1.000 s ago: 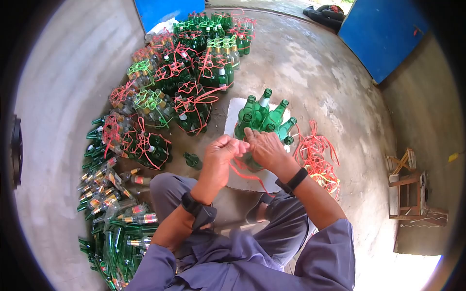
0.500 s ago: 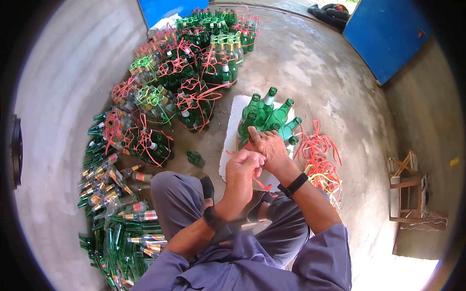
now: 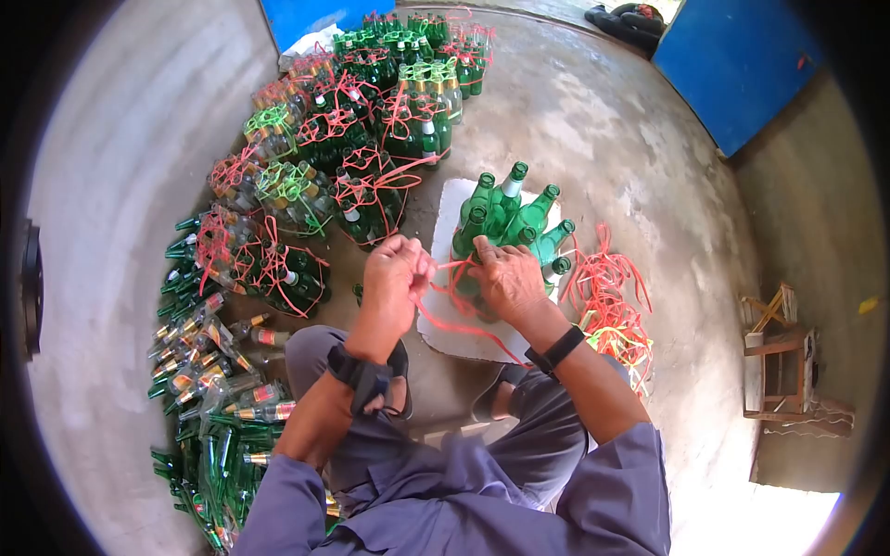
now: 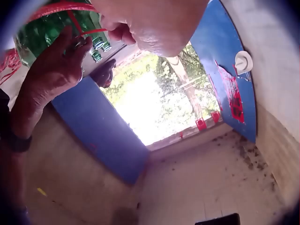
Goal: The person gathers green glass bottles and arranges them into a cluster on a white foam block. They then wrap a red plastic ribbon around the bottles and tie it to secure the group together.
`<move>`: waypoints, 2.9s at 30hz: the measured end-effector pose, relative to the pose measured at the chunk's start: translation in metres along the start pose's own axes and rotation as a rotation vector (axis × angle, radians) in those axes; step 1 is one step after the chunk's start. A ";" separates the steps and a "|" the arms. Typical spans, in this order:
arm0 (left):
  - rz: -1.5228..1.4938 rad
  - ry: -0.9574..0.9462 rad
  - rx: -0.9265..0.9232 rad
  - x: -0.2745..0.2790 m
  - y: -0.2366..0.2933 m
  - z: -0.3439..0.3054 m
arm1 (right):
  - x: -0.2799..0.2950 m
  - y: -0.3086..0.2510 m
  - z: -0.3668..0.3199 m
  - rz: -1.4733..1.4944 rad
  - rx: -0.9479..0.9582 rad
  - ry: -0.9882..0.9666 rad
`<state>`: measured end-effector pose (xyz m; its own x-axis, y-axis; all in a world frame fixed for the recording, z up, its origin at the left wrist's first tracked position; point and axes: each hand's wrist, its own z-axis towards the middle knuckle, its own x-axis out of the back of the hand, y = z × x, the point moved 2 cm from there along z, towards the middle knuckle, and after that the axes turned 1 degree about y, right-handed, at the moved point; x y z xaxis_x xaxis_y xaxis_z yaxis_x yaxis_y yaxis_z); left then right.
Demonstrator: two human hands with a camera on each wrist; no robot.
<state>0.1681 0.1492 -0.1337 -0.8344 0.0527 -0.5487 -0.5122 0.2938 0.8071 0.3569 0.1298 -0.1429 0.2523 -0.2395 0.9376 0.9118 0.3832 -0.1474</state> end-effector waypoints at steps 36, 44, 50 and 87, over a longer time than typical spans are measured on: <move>0.601 -0.164 -0.134 0.006 -0.033 0.011 | 0.009 -0.023 0.003 0.017 -0.082 0.044; 0.634 -0.273 -0.290 0.004 -0.030 -0.005 | 0.012 -0.032 0.006 -0.042 -0.057 0.121; 0.475 -0.364 -0.033 0.009 -0.018 -0.008 | 0.018 -0.045 -0.001 0.089 0.139 0.178; 1.211 0.033 -0.157 0.103 0.222 -0.066 | -0.008 -0.029 -0.007 0.573 -0.076 0.455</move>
<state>-0.0451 0.1568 0.0037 -0.7927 0.1873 0.5801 0.5827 -0.0466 0.8113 0.3310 0.1147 -0.1483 0.7902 -0.3730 0.4863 0.6126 0.5002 -0.6119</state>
